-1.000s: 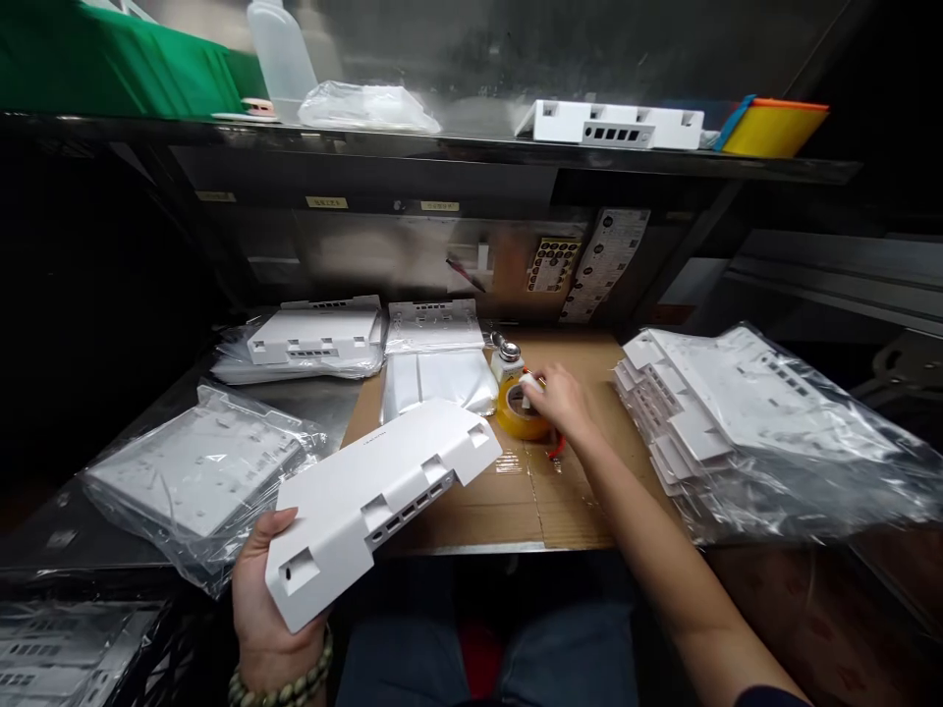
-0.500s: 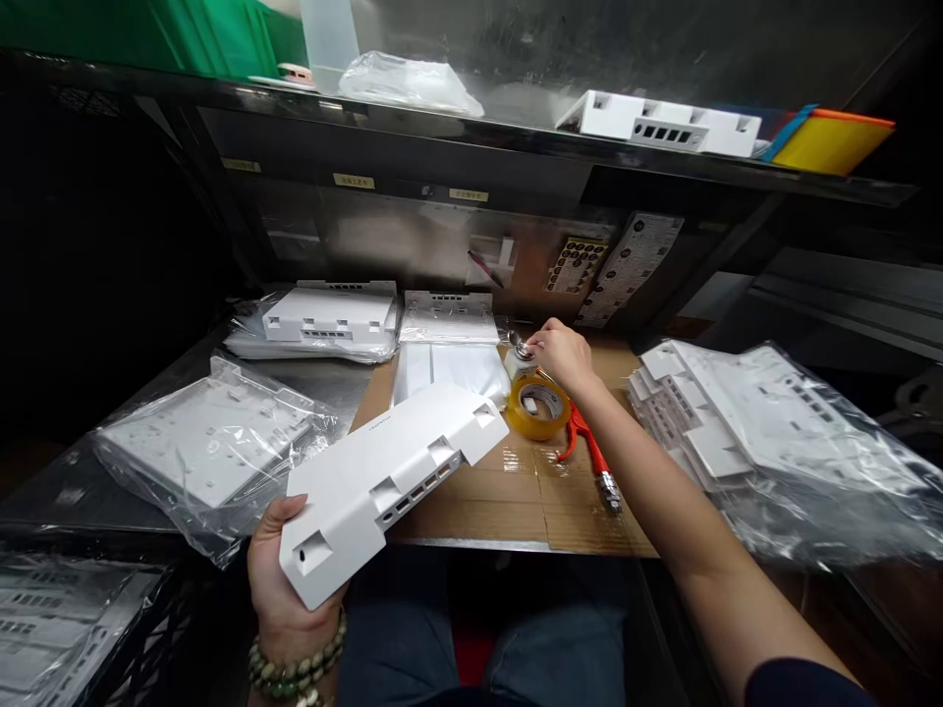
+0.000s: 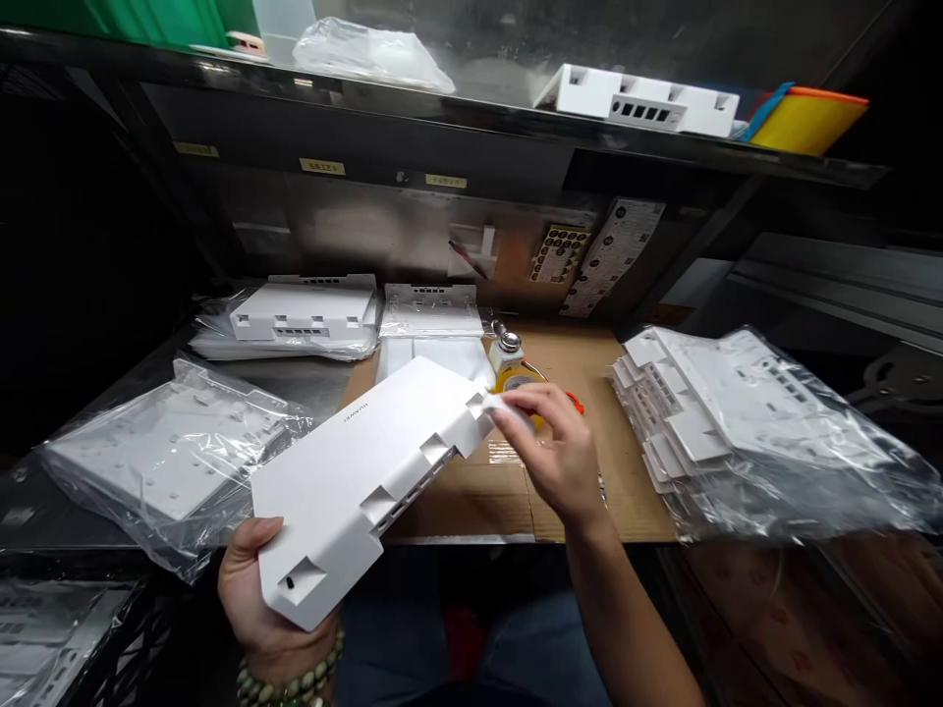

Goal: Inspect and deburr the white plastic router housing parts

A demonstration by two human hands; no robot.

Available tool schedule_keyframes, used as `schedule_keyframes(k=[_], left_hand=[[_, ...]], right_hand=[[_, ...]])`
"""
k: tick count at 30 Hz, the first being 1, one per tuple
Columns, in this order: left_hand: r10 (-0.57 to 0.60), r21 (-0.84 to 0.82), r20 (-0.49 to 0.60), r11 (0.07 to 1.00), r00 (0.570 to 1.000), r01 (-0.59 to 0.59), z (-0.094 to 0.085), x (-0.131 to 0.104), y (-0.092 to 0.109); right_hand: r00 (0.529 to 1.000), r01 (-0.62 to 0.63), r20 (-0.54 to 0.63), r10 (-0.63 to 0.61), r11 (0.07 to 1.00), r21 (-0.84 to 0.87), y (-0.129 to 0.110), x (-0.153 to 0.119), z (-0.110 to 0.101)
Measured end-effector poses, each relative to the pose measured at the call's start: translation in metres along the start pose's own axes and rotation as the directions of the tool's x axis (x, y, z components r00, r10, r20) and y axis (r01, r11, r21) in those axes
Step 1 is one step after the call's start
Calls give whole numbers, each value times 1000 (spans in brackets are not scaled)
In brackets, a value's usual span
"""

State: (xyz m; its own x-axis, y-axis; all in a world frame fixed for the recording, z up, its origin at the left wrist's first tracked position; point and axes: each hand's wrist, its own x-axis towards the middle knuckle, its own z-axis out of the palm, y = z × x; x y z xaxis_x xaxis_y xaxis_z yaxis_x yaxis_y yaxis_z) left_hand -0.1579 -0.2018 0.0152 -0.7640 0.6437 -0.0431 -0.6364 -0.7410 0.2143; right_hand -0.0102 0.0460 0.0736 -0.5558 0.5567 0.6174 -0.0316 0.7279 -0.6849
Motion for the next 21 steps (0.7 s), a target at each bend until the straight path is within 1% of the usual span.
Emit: schedule_keyframes(k=[2,4,9,12,14,16,18,20,21], left_hand=[[29,63,76,997,997,-33,6,-1,-5],[46,100,91,993,995,-55,11,-3,-10],[128,170,-17,978,992,-123,19,-5,-18],[144,207,-78,970,986,-125,22,-6,-19],[163,233,-132,964,978,-129,27,-7,-21],[199,269,-222,953,954,-136,33,-7,-23],[246,289,-342,946,907,-148,41,-6,-26],[270,290,-443,945,855,-148,47,-5,-29],[270,288,-469,947,841,-143,49,-5,-30]], right_hand=[[998,30,-49,-29,999,16,-9,-15,4],[996,45,-82,-45,999,-7,-12,-23,8],[988,108,-100,-114,992,-65,-10,-31,9],[983,82,-154,-95,993,-87,-10,-34,8],[983,69,-163,-82,994,-88,-11,-36,8],[987,90,-129,-101,992,-86,-12,-38,8],[988,107,-103,-115,991,-85,-14,-39,9],[986,93,-132,-105,992,-91,-15,-40,9],[984,79,-153,-93,992,-95,-16,-41,10]])
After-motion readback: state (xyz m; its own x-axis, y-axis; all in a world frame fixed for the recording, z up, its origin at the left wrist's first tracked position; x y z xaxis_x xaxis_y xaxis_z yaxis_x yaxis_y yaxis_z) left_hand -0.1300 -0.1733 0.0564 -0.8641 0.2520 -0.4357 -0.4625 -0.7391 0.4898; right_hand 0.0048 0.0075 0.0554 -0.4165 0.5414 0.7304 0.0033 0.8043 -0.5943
